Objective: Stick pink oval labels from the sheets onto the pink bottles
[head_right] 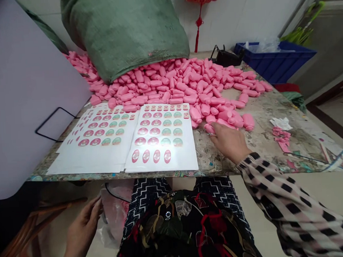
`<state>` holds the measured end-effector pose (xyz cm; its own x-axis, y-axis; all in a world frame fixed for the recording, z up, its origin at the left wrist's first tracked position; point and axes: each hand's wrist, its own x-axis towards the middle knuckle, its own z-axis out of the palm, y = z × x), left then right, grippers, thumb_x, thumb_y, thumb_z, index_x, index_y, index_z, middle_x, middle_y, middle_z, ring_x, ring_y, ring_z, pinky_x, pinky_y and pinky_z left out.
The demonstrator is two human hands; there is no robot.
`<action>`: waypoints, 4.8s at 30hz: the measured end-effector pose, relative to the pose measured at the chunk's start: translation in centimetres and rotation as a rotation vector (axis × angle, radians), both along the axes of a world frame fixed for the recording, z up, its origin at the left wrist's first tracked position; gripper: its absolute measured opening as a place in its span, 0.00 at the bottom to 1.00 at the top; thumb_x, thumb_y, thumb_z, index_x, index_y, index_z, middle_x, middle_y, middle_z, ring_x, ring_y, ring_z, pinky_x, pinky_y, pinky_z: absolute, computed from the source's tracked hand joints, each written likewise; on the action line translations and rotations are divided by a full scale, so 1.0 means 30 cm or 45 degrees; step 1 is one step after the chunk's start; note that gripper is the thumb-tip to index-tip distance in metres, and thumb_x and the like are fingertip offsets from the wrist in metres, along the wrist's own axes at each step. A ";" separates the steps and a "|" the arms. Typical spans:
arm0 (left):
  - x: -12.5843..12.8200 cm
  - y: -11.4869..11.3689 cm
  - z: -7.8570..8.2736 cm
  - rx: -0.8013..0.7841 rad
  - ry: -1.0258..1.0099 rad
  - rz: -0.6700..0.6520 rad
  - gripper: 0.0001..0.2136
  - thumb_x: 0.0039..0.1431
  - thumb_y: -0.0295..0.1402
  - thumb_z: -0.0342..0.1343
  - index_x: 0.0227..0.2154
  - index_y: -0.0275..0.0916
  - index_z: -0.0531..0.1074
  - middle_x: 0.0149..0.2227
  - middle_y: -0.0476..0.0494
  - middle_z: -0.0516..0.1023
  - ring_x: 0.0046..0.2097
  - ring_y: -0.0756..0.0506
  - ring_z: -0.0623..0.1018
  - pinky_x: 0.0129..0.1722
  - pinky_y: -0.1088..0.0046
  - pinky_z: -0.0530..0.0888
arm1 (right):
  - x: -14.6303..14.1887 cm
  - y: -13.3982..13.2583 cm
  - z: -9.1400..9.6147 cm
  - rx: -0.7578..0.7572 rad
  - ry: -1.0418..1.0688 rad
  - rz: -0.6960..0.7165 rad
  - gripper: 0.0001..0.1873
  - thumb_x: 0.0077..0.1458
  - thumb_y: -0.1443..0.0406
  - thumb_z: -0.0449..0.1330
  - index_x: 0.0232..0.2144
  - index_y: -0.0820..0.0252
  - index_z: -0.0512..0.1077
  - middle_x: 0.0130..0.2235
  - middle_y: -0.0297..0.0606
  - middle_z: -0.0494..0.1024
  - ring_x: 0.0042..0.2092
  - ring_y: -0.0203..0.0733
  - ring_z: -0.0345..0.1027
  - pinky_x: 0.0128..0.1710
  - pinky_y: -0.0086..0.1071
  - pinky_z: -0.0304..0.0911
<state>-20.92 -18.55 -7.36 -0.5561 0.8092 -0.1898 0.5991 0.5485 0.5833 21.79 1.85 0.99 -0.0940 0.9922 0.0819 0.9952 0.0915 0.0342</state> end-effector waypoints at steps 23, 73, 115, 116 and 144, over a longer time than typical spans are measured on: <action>0.436 0.347 0.246 0.317 -0.193 -0.818 0.08 0.54 0.38 0.53 0.32 0.39 0.69 0.33 0.49 0.74 0.35 0.47 0.72 0.37 0.69 0.68 | -0.280 -0.194 -0.056 -0.229 0.827 0.312 0.14 0.59 0.59 0.49 0.41 0.53 0.71 0.37 0.36 0.71 0.38 0.38 0.66 0.35 0.31 0.57; 0.521 0.297 0.146 0.156 0.837 -1.309 0.26 0.60 0.32 0.46 0.60 0.55 0.49 0.63 0.37 0.52 0.40 0.44 0.72 0.39 0.64 0.67 | -0.325 -0.150 -0.069 -0.101 0.250 0.431 0.15 0.62 0.60 0.45 0.38 0.57 0.70 0.39 0.38 0.69 0.36 0.37 0.65 0.29 0.29 0.52; 0.529 0.297 0.129 0.080 0.822 -1.339 0.26 0.61 0.30 0.43 0.61 0.55 0.46 0.64 0.30 0.47 0.38 0.44 0.76 0.35 0.66 0.71 | -0.337 -0.194 -0.084 -0.244 0.681 0.365 0.08 0.58 0.64 0.50 0.33 0.57 0.69 0.35 0.35 0.69 0.35 0.35 0.64 0.33 0.27 0.56; 0.529 0.296 0.124 0.097 0.822 -1.335 0.27 0.61 0.30 0.42 0.61 0.55 0.45 0.64 0.30 0.47 0.38 0.44 0.76 0.35 0.66 0.71 | -0.340 -0.200 -0.083 -0.221 0.627 0.377 0.09 0.59 0.64 0.49 0.34 0.57 0.69 0.36 0.35 0.69 0.35 0.35 0.64 0.33 0.27 0.55; 0.522 0.294 0.096 0.171 0.861 -1.355 0.27 0.61 0.29 0.43 0.61 0.53 0.46 0.64 0.28 0.45 0.34 0.46 0.76 0.32 0.67 0.72 | -0.381 -0.199 -0.111 -0.034 0.350 0.197 0.11 0.61 0.62 0.45 0.38 0.57 0.66 0.38 0.37 0.68 0.34 0.38 0.65 0.29 0.30 0.52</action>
